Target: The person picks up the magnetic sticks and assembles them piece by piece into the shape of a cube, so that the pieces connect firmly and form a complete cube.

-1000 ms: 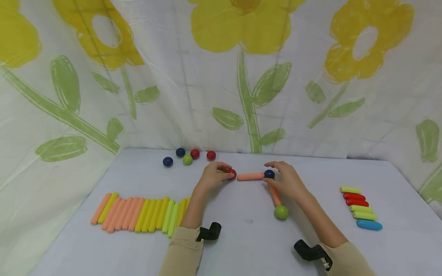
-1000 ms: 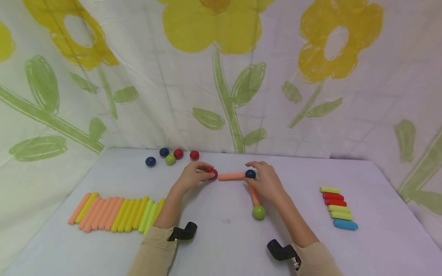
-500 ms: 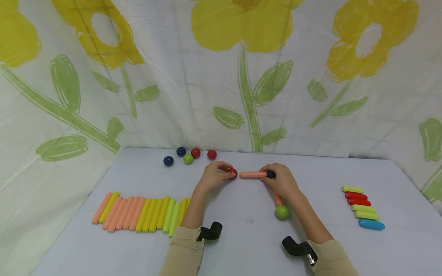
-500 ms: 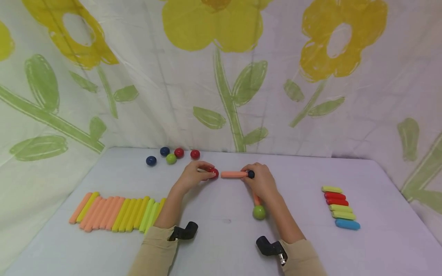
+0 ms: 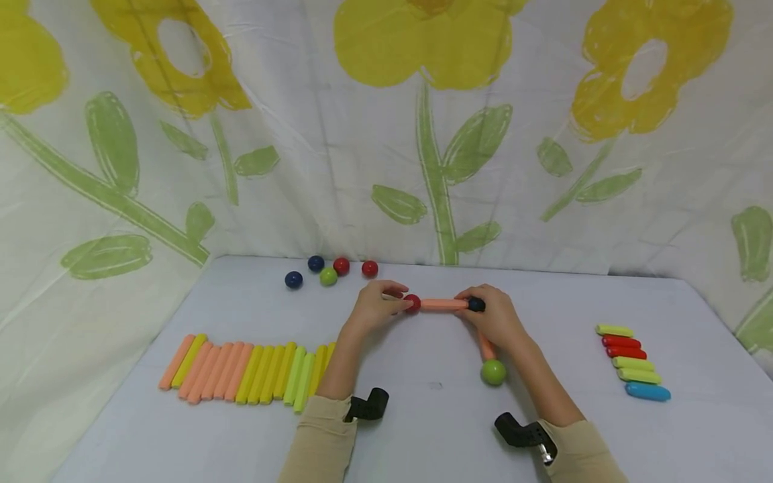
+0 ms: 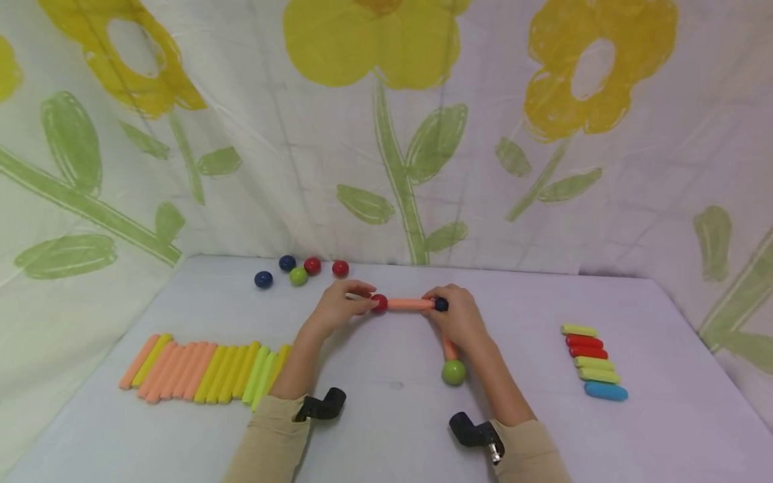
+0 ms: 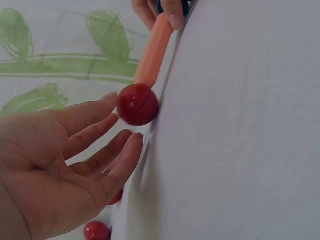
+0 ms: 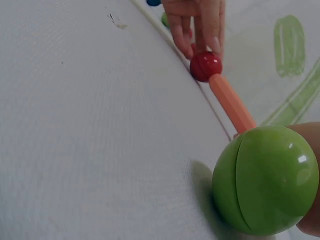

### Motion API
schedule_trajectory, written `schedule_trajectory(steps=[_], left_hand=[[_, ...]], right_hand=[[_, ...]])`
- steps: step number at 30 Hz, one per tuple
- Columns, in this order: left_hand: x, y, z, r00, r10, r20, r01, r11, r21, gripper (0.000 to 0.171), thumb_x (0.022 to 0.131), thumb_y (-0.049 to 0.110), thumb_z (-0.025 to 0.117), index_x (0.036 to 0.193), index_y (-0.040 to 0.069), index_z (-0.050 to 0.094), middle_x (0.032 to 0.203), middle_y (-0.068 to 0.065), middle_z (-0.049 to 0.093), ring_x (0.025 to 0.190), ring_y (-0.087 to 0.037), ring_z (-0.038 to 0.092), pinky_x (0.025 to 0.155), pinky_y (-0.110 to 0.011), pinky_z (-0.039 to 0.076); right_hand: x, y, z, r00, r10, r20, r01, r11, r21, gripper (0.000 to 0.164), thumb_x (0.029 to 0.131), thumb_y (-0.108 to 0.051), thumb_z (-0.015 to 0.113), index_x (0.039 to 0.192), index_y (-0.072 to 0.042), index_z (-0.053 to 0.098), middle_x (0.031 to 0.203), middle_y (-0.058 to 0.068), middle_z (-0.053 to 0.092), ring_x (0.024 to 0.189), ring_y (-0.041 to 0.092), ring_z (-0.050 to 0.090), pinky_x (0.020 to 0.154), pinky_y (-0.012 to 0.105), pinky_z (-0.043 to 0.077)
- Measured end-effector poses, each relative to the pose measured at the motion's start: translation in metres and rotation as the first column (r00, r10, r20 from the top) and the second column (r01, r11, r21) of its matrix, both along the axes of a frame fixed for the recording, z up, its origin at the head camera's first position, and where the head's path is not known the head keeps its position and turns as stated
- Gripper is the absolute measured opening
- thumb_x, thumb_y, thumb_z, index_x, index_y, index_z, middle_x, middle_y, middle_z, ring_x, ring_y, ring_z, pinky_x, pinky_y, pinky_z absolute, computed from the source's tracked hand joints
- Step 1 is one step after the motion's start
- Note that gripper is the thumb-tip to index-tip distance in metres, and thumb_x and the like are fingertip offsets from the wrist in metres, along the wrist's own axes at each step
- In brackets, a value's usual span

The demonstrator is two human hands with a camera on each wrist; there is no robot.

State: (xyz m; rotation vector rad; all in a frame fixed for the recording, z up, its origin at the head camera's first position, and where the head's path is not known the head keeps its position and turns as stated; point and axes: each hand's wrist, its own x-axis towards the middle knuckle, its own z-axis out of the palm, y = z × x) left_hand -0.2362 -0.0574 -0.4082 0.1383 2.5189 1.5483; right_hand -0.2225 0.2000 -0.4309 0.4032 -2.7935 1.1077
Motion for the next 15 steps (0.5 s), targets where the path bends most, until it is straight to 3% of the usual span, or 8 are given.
schedule_trajectory(steps=[9,15], left_hand=[[0.013,-0.027,0.024,0.999,0.04,0.001,-0.04,0.996,-0.079,0.034,0.1,0.015,0.073,0.131,0.002,0.071,0.124,-0.017,0.07,0.114,-0.033,0.065,0.095,-0.038,0.061],[0.036,-0.059,0.036,0.998,0.039,0.056,-0.031,0.99,-0.14,0.033,0.102,0.019,0.072,0.131,0.003,0.071,0.123,-0.013,0.072,0.112,-0.031,0.065,0.098,-0.04,0.059]], right_hand=[[0.0,0.009,-0.004,1.0,-0.013,0.003,0.013,0.999,-0.037,0.022,0.093,-0.01,0.081,0.114,-0.004,0.079,0.119,0.024,0.071,0.122,0.047,0.063,0.107,0.064,0.048],[0.0,0.013,-0.008,0.999,-0.018,0.048,0.022,0.995,-0.097,0.025,0.094,-0.013,0.081,0.118,-0.005,0.078,0.126,0.023,0.069,0.127,0.046,0.06,0.108,0.063,0.048]])
